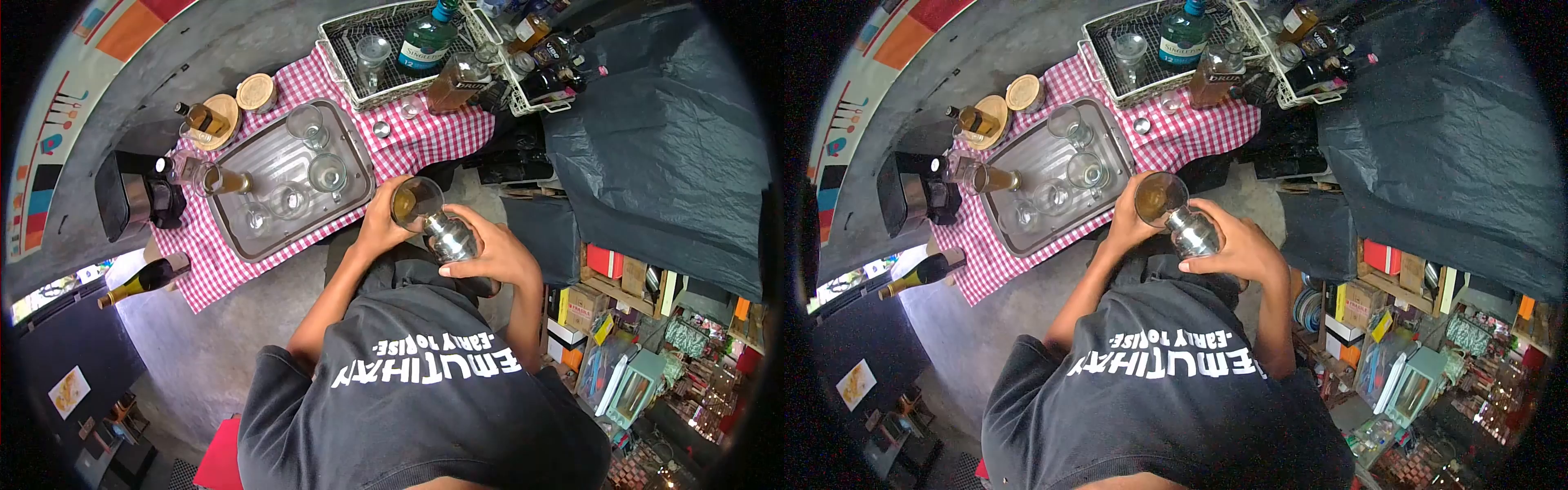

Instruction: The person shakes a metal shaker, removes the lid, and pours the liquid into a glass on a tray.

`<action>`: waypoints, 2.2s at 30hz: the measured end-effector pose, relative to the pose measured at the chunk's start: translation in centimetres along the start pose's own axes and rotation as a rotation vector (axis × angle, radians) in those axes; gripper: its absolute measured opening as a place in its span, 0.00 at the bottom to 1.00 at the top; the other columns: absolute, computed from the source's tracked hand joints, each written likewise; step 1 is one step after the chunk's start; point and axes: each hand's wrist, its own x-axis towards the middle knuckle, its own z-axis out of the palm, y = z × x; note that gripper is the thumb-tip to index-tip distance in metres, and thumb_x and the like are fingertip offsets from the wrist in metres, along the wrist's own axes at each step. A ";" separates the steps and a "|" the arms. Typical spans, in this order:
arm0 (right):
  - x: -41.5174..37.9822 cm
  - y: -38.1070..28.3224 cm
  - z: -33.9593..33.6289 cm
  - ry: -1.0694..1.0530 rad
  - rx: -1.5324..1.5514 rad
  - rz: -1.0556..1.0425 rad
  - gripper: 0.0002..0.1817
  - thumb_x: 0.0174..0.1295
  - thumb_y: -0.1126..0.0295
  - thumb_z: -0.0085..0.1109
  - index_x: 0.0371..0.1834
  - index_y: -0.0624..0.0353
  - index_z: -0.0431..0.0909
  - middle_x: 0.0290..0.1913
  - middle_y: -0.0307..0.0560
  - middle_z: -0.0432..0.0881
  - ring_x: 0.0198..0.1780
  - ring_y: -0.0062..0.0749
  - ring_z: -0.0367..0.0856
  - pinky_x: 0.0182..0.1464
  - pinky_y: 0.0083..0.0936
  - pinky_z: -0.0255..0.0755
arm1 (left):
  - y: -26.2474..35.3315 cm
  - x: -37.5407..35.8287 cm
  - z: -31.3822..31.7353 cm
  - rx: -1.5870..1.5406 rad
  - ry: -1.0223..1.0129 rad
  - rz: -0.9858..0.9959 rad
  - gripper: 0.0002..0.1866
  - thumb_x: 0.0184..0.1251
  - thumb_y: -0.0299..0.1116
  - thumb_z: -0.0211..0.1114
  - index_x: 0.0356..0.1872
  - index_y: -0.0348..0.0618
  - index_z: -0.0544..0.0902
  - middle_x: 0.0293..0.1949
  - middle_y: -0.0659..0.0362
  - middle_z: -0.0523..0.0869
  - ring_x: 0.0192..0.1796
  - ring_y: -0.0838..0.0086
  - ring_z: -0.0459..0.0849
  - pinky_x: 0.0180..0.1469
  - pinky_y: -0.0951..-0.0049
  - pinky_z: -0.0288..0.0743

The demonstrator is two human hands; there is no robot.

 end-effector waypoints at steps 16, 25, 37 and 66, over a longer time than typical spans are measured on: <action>0.2 0.7 -0.1 0.007 0.002 -0.013 0.50 0.40 0.58 0.79 0.69 0.60 0.64 0.51 0.52 0.82 0.52 0.31 0.80 0.55 0.26 0.71 | 0.6 0.5 0.0 0.008 -0.009 0.000 0.38 0.44 0.38 0.79 0.58 0.36 0.72 0.50 0.49 0.81 0.53 0.56 0.81 0.56 0.62 0.74; 0.3 0.6 0.0 0.013 -0.033 -0.026 0.50 0.40 0.57 0.79 0.69 0.60 0.65 0.49 0.52 0.83 0.51 0.33 0.81 0.55 0.27 0.71 | -0.4 0.4 0.0 0.004 -0.026 -0.008 0.40 0.43 0.40 0.80 0.58 0.36 0.71 0.52 0.48 0.80 0.54 0.56 0.81 0.57 0.61 0.74; 0.5 0.3 0.2 -0.037 -0.007 0.008 0.50 0.41 0.59 0.79 0.70 0.61 0.64 0.56 0.52 0.80 0.56 0.32 0.78 0.59 0.27 0.69 | 0.1 0.3 -0.5 -0.010 -0.012 0.012 0.38 0.46 0.40 0.79 0.59 0.36 0.71 0.51 0.48 0.80 0.54 0.56 0.81 0.56 0.62 0.74; 0.7 0.0 0.6 -0.010 -0.013 -0.013 0.49 0.39 0.62 0.80 0.68 0.63 0.66 0.53 0.52 0.81 0.55 0.30 0.79 0.58 0.25 0.70 | -0.5 -0.2 -0.6 -0.020 0.018 0.050 0.41 0.45 0.43 0.80 0.59 0.37 0.71 0.51 0.48 0.80 0.54 0.55 0.81 0.56 0.60 0.73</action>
